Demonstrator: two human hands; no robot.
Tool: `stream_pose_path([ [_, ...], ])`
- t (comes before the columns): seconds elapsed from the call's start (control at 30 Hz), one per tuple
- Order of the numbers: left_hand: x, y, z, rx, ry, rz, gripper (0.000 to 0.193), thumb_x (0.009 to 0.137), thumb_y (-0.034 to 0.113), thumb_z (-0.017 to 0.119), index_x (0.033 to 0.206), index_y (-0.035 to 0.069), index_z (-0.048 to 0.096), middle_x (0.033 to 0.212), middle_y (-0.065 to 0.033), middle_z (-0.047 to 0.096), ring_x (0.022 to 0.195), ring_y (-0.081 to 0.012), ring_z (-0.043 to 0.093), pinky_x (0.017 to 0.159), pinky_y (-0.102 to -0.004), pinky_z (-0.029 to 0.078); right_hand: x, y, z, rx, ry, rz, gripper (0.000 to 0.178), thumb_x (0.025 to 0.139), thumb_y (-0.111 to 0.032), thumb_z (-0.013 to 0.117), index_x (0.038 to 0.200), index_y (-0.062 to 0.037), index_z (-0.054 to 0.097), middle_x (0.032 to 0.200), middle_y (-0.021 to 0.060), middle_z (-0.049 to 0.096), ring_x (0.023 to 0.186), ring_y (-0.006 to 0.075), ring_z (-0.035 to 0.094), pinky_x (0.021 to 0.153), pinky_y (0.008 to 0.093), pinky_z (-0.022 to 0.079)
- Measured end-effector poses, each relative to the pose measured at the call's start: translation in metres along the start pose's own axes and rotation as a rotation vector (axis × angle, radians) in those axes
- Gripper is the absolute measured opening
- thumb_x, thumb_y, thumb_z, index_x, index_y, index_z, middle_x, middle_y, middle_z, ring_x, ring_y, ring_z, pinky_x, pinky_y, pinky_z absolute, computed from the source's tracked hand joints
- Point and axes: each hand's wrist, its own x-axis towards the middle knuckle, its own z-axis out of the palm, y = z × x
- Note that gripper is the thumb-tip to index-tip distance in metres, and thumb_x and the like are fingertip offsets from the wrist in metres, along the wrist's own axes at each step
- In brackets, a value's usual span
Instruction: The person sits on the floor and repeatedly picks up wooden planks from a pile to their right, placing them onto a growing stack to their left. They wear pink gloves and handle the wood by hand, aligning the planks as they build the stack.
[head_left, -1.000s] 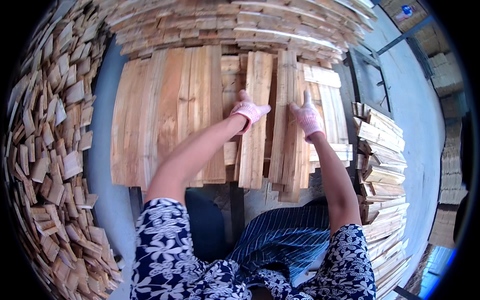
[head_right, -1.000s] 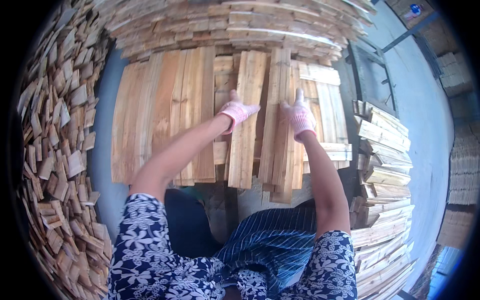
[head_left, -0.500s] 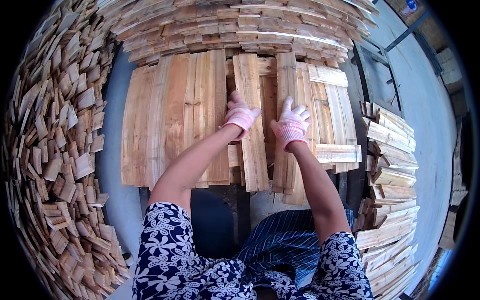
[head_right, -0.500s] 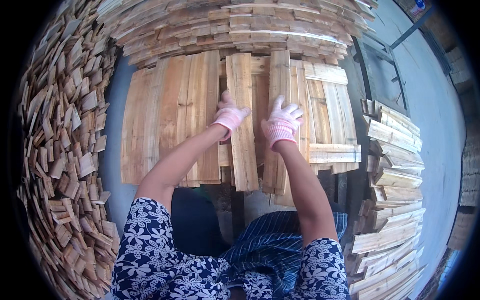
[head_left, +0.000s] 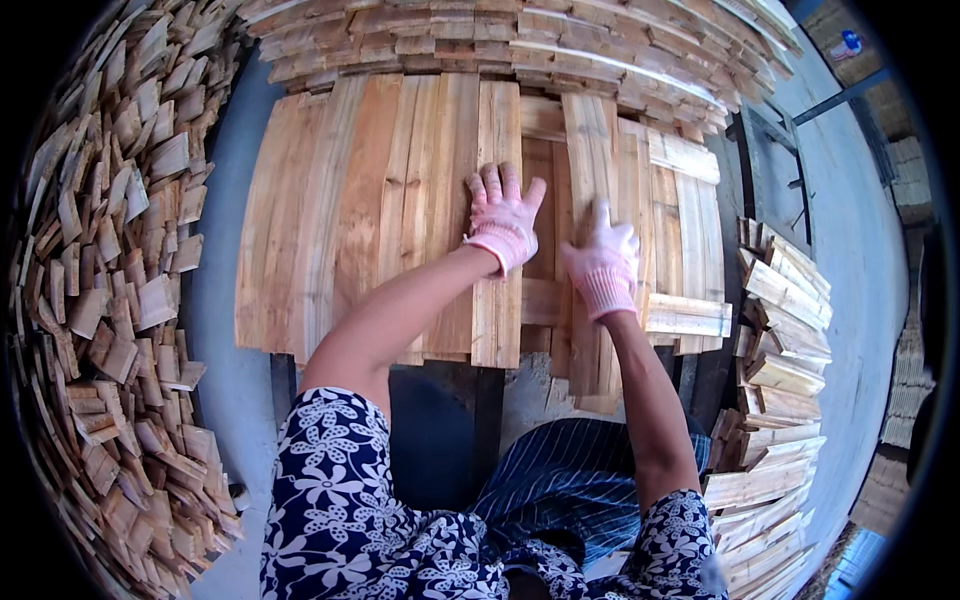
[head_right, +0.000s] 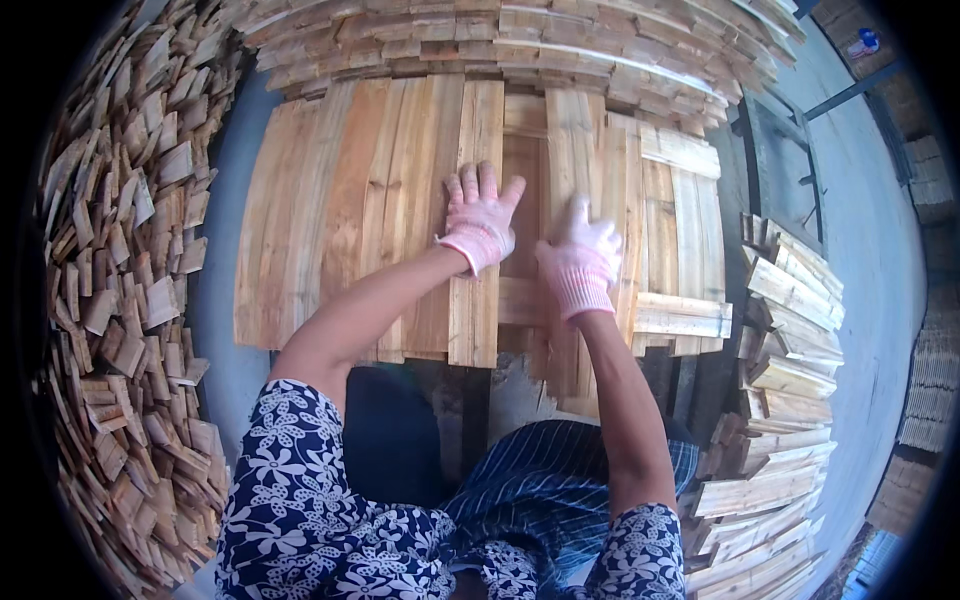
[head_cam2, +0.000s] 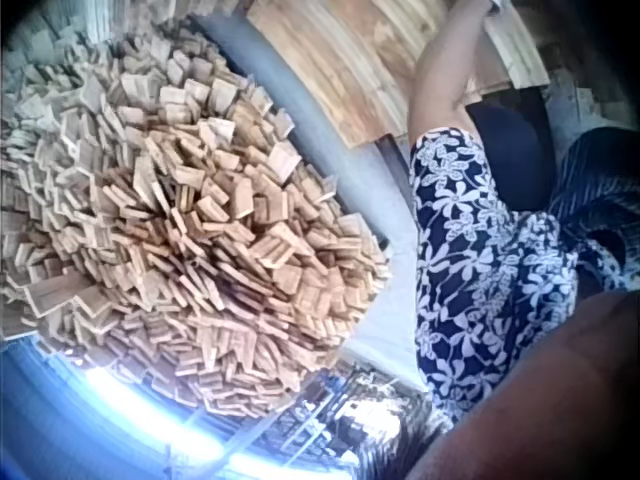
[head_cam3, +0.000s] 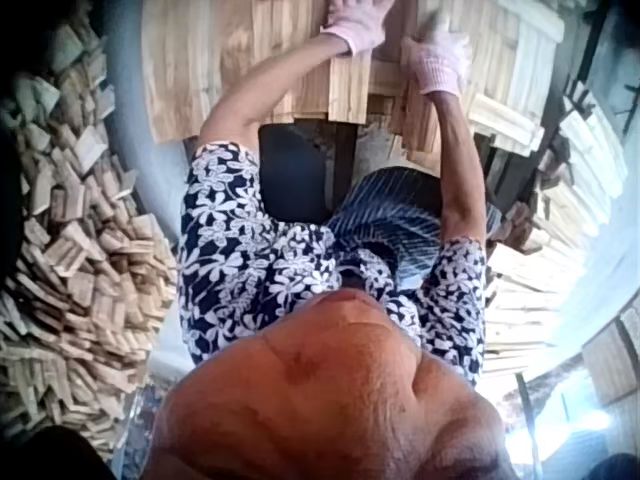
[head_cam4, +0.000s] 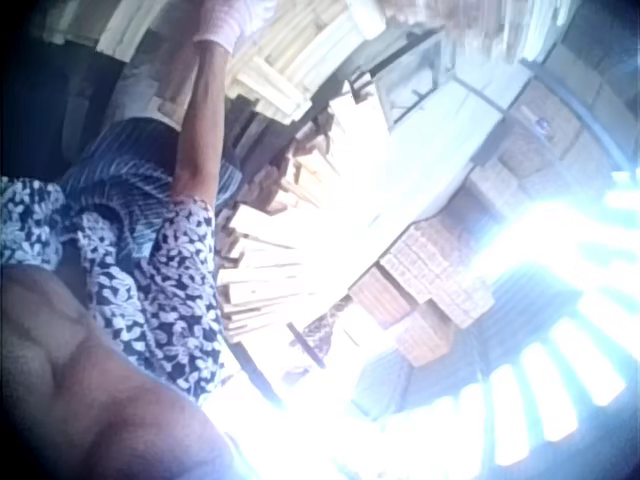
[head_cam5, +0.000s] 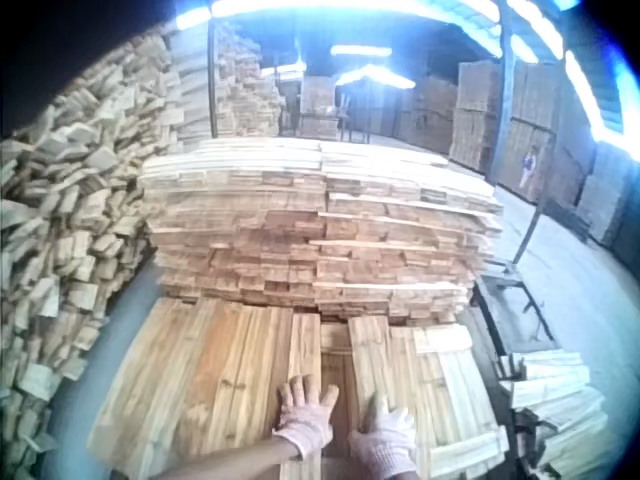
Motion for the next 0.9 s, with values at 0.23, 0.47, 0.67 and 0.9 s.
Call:
stream_pose_path([
  [0.23,0.014,-0.049,0.032,-0.597,0.374,0.058,0.071,0.088,0.042,0.069,0.148,0.011,0.048,0.148,-0.0208,0.050,0.140,-0.0388,0.043,0.120,-0.0472,0.032,0.034,-0.049,0.044,0.304,-0.053,-0.067,0.057,0.093,-0.045,0.065,0.142,-0.0215,0.046,0.136,0.0277,0.048,0.122,0.0494,0.057,0.095,0.0571,0.053],
  [0.47,0.031,-0.011,0.000,-0.624,0.327,-0.094,0.061,0.091,0.036,0.068,0.144,0.011,0.052,0.142,-0.0220,0.055,0.135,-0.0400,0.048,0.116,-0.0473,0.038,0.050,-0.026,0.033,0.419,-0.129,-0.235,0.055,0.091,-0.045,0.067,0.138,-0.0201,0.051,0.141,0.0300,0.048,0.123,0.0485,0.056,0.100,0.0534,0.051],
  [0.67,0.040,0.082,-0.016,-0.705,0.286,0.222,0.066,0.096,0.030,0.064,0.153,0.010,0.037,0.150,-0.0287,0.042,0.133,-0.0436,0.050,0.112,-0.0479,0.042,0.039,0.099,-0.044,0.186,0.083,-0.496,0.039,0.094,-0.029,0.062,0.128,-0.0099,0.061,0.118,0.0219,0.061,0.114,0.0419,0.061,0.098,0.0474,0.050],
  [0.9,0.008,0.188,0.044,-0.202,-0.183,-0.130,0.117,0.079,0.063,0.071,0.165,0.017,0.007,0.147,-0.0376,0.030,0.124,-0.0511,0.055,0.104,-0.0499,0.048,-0.144,0.400,-0.103,-0.264,0.390,0.530,0.042,0.089,-0.035,0.064,0.123,-0.0119,0.064,0.122,0.0182,0.064,0.113,0.0414,0.061,0.096,0.0540,0.048],
])
